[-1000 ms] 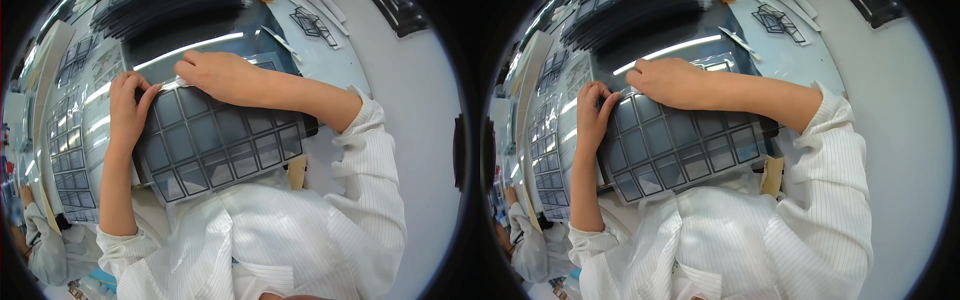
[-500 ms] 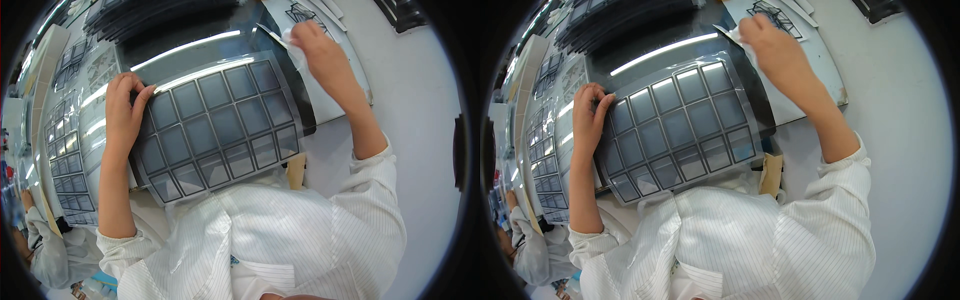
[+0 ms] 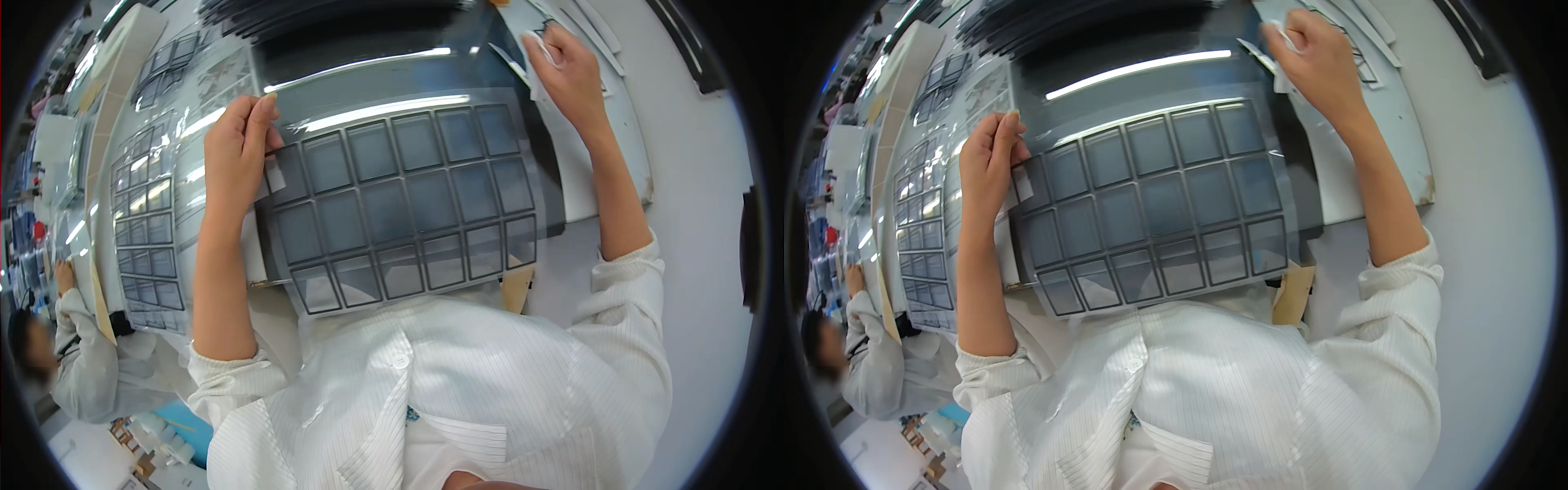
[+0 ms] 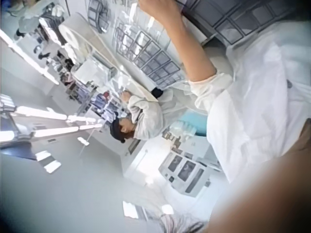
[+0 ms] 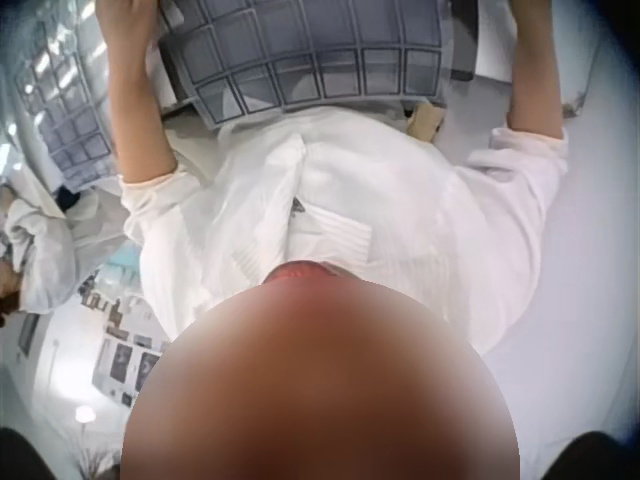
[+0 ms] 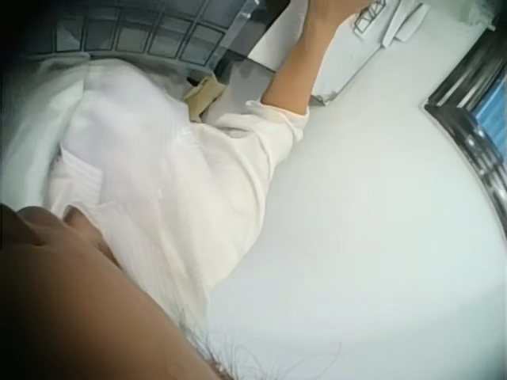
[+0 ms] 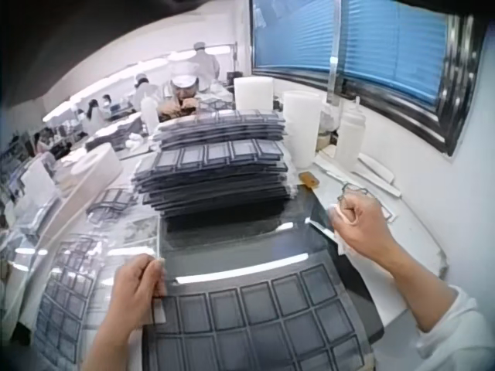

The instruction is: Cleaning a grid-like panel component using a wipe at a precision workbench.

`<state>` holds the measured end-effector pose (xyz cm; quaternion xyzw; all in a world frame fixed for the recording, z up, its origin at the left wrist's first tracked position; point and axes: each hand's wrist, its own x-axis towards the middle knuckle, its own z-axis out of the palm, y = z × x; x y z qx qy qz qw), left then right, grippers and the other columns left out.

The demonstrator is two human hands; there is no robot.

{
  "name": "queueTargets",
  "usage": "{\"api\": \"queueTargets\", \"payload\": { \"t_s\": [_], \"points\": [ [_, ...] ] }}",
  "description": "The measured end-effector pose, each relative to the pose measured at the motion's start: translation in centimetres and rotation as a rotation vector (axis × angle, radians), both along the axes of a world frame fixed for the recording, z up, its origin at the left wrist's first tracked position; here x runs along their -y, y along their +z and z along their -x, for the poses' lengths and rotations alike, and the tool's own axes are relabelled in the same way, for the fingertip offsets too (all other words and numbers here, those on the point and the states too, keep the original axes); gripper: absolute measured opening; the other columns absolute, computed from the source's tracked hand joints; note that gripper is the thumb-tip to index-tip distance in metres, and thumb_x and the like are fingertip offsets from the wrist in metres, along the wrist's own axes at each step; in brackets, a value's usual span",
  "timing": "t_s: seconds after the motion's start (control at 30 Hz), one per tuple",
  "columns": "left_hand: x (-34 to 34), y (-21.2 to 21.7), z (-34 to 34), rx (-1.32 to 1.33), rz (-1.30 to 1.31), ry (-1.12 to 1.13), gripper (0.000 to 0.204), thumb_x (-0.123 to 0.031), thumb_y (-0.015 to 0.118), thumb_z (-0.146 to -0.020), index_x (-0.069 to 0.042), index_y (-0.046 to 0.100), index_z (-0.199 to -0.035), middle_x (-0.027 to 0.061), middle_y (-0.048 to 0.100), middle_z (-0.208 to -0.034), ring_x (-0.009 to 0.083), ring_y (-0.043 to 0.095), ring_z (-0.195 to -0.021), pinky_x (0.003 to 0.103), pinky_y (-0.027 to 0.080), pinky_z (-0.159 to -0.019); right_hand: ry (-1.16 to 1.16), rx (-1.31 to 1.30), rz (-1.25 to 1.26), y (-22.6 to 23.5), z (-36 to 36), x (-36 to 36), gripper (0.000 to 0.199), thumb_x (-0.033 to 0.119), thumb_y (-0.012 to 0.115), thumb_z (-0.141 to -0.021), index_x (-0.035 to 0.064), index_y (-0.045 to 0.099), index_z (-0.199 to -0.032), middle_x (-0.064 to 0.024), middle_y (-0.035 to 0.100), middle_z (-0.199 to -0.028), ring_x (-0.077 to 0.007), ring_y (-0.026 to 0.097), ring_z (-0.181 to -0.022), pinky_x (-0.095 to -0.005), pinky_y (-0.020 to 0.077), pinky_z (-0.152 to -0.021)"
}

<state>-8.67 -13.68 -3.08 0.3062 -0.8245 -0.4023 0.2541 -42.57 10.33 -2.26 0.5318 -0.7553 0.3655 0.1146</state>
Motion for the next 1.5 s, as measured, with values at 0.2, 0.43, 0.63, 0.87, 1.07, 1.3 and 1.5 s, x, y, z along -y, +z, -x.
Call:
{"api": "queueTargets", "payload": {
  "t_s": [0.2, 0.43, 0.63, 0.87, 1.07, 1.3, 1.5],
  "points": [
    [1.1, 0.2, -0.8, -0.021, -0.149, 0.051, 0.042, -0.038, 0.055, -0.106, -0.002, 0.067, -0.087, 0.0017, 0.063, -0.062, 0.0056, 0.053, -0.057, 0.022, 0.041, -0.054, 0.118, 0.009, 0.162, -0.9, 0.9, -0.7, 0.033, 0.006, 0.064, -0.098, 0.0051, 0.037, -0.079, -0.0008, 0.039, -0.080, -0.0102, 0.037, -0.075, -0.0219, 0.0353, -0.071],
    [0.5, 1.2, -0.5, 0.059, -0.200, 0.011, 0.025, -0.025, 0.077, -0.091, -0.002, 0.068, -0.090, -0.0001, 0.065, -0.069, 0.0043, 0.054, -0.061, 0.019, 0.042, -0.056, 0.134, 0.179, 0.213, -1.5, 0.8, -0.7, 0.005, 0.007, 0.058, -0.103, 0.0030, 0.056, -0.101, -0.0019, 0.057, -0.097, -0.0104, 0.052, -0.091, -0.0221, 0.0421, -0.090],
    [1.7, 2.0, -1.9, 0.128, -0.273, -0.175, 0.021, -0.010, 0.084, -0.082, -0.001, 0.069, -0.093, -0.0021, 0.066, -0.078, 0.0028, 0.055, -0.068, 0.018, 0.043, -0.060, 0.143, 0.324, 0.282, -1.0, 0.1, -0.4, 0.024, 0.014, 0.047, -0.109, 0.0021, 0.060, -0.125, -0.0064, 0.064, -0.110, -0.0088, 0.059, -0.087, -0.0216, 0.0489, -0.081],
    [1.8, 1.6, -1.9, 0.162, -0.246, -0.174, 0.012, -0.013, 0.072, -0.093, -0.001, 0.070, -0.091, -0.0045, 0.059, -0.072, 0.0025, 0.051, -0.066, 0.019, 0.039, -0.057, 0.181, 0.350, 0.147, -1.0, -0.4, -1.1, 0.024, 0.018, 0.050, -0.109, 0.0016, 0.060, -0.123, -0.0011, 0.058, -0.087, -0.0047, 0.048, -0.070, -0.0183, 0.0386, -0.063],
    [1.5, 1.8, -1.6, 0.162, -0.231, -0.058, 0.023, -0.022, 0.068, -0.098, -0.001, 0.070, -0.089, -0.0059, 0.053, -0.066, 0.0030, 0.046, -0.060, 0.022, 0.034, -0.054, 0.187, 0.323, 0.112, -1.1, -0.9, -1.0, 0.019, 0.018, 0.059, -0.105, 0.0013, 0.064, -0.111, 0.0018, 0.057, -0.086, -0.0042, 0.046, -0.070, -0.0188, 0.0372, -0.063],
    [0.6, 1.0, -0.7, 0.211, 0.085, 0.002, 0.026, -0.023, 0.068, -0.099, -0.001, 0.065, -0.085, -0.0011, 0.049, -0.061, 0.0062, 0.042, -0.055, 0.026, 0.034, -0.051, 0.174, 0.063, -0.041, -0.3, -1.7, -1.2, 0.017, 0.017, 0.065, -0.101, -0.0002, 0.066, -0.102, -0.0003, 0.063, -0.089, -0.0069, 0.054, -0.076, -0.0206, 0.0410, -0.067],
    [0.7, 0.9, -0.8, 0.229, 0.123, 0.005, 0.026, -0.024, 0.069, -0.098, -0.001, 0.064, -0.086, -0.0003, 0.049, -0.061, 0.0071, 0.042, -0.055, 0.027, 0.033, -0.051, 0.186, 0.104, -0.093, 0.3, -2.5, -1.2, 0.016, 0.015, 0.067, -0.099, -0.0009, 0.067, -0.101, -0.0006, 0.063, -0.083, -0.0086, 0.054, -0.075, -0.0218, 0.0411, -0.067]
  ]
}}
